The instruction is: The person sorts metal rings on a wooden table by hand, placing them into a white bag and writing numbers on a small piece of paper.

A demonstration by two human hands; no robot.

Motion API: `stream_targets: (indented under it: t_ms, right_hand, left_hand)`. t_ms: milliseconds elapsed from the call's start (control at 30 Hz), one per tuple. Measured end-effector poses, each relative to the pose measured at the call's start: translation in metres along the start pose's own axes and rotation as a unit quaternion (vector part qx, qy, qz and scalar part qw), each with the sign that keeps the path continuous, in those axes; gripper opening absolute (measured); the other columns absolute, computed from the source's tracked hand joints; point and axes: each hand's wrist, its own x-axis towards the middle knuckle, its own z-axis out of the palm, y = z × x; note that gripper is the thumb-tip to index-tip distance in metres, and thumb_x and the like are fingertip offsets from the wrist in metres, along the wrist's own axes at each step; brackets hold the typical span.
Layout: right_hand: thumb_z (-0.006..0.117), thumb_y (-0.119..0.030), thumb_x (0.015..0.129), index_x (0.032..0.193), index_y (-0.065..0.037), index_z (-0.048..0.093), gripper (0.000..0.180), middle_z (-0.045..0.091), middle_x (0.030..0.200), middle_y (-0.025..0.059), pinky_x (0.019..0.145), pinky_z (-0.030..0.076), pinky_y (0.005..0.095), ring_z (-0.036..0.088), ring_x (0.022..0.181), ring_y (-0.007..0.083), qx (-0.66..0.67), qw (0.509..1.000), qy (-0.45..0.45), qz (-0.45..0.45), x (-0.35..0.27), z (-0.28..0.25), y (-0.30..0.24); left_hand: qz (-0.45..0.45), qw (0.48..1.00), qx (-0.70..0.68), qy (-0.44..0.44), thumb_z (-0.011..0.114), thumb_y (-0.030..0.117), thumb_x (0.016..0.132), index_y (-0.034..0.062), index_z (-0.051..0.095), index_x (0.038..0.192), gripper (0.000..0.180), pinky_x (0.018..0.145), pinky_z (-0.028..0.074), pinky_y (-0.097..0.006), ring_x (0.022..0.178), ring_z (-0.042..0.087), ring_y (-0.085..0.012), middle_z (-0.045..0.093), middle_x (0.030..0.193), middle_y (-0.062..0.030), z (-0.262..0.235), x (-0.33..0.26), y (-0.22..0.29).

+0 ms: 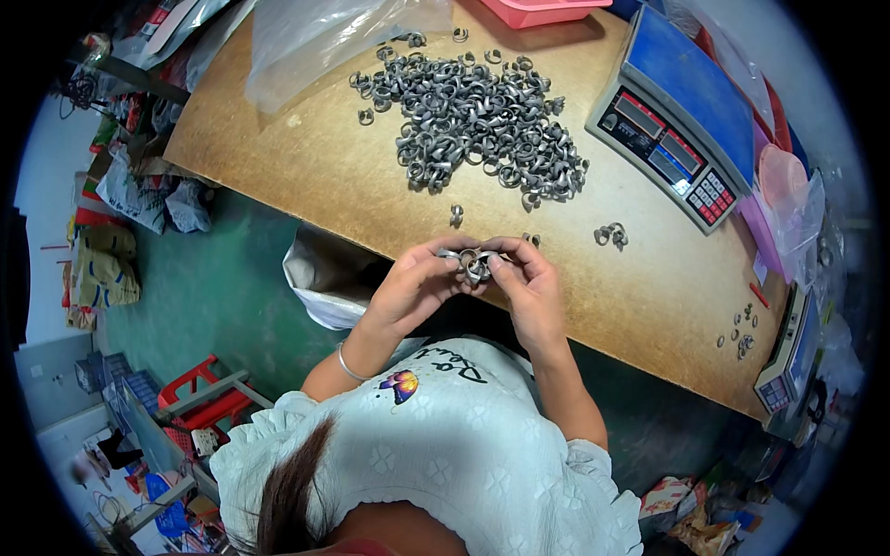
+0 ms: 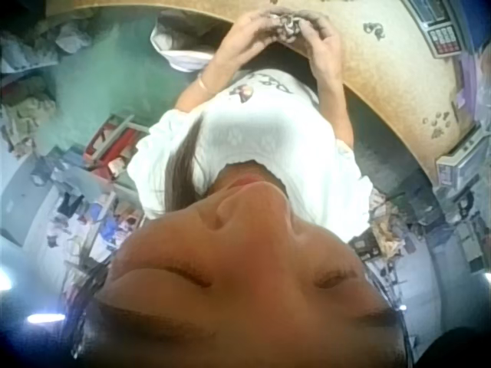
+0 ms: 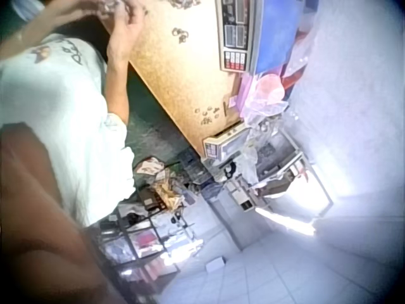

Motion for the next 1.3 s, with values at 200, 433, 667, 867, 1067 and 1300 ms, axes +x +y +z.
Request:
stream_targets:
  t_ms: [200,433,667,867,1067,1300]
  right_hand:
    - [0.052,0.001,0.085,0.098,0.003,0.056,0.014,0.058,0.092,0.0076,0.068,0.047,0.0228,0.057,0.077,0.0118,-0.201,0.973,-0.022,-0.114,-0.001,0.007,0.009]
    - [0.056,0.002,0.079,0.099,0.002,0.056,0.020,0.053,0.101,0.0111,0.070,0.045,0.0270,0.055,0.083,0.0174,-0.378,0.904,0.075,-0.184,0.020,-0.008,0.011]
    - [0.062,-0.002,0.073,0.101,0.001,0.056,0.029,0.053,0.101,0.0150,0.081,0.041,0.0371,0.048,0.096,0.0311,-0.569,0.750,0.172,-0.290,0.019,-0.023,0.006]
    - [0.062,-0.001,0.073,0.098,0.002,0.056,0.026,0.053,0.098,0.0157,0.077,0.043,0.0369,0.050,0.092,0.0298,-0.588,0.762,0.120,-0.243,0.018,-0.044,0.016]
    - [0.059,-0.001,0.078,0.098,0.003,0.056,0.021,0.055,0.092,0.0128,0.067,0.044,0.0288,0.054,0.075,0.0213,-0.441,0.860,0.132,-0.219,0.021,-0.026,0.015]
    - [0.066,-0.002,0.068,0.095,0.000,0.057,0.028,0.059,0.100,0.0135,0.077,0.044,0.0333,0.053,0.091,0.0285,-0.464,0.830,-0.017,-0.309,0.015,0.011,0.006]
  left_hand:
    - [0.042,0.991,0.099,0.082,0.056,0.006,0.085,-0.0033,0.051,0.105,0.022,0.067,0.049,-0.026,0.078,0.058,-0.0142,0.056,0.087,-0.0077,0.011,-0.006,-0.003]
    - [0.052,0.981,0.092,0.166,0.058,0.010,0.085,-0.0007,0.057,0.093,0.014,0.051,0.039,-0.017,0.059,0.050,-0.0072,0.053,0.073,-0.0030,-0.032,-0.059,0.012]
    - [0.194,0.394,0.841,0.316,0.057,0.009,0.081,-0.0043,0.058,0.090,0.016,0.060,0.047,-0.030,0.062,0.058,-0.0255,0.060,0.074,-0.0165,-0.162,-0.068,-0.016]
    - [0.240,0.687,0.659,0.190,0.064,0.003,0.074,-0.0007,0.058,0.095,0.022,0.067,0.046,-0.029,0.075,0.057,-0.0231,0.057,0.084,-0.0128,-0.020,-0.040,0.005]
    - [0.261,0.635,0.713,0.142,0.056,0.002,0.081,0.0008,0.053,0.108,0.027,0.078,0.045,-0.034,0.091,0.054,-0.0281,0.053,0.103,-0.0146,-0.007,0.049,0.004]
    - [-0.020,0.989,-0.143,0.042,0.039,0.021,0.095,-0.0056,0.049,0.108,0.031,0.079,0.048,-0.032,0.089,0.056,-0.0186,0.056,0.100,-0.0116,-0.012,0.022,-0.014]
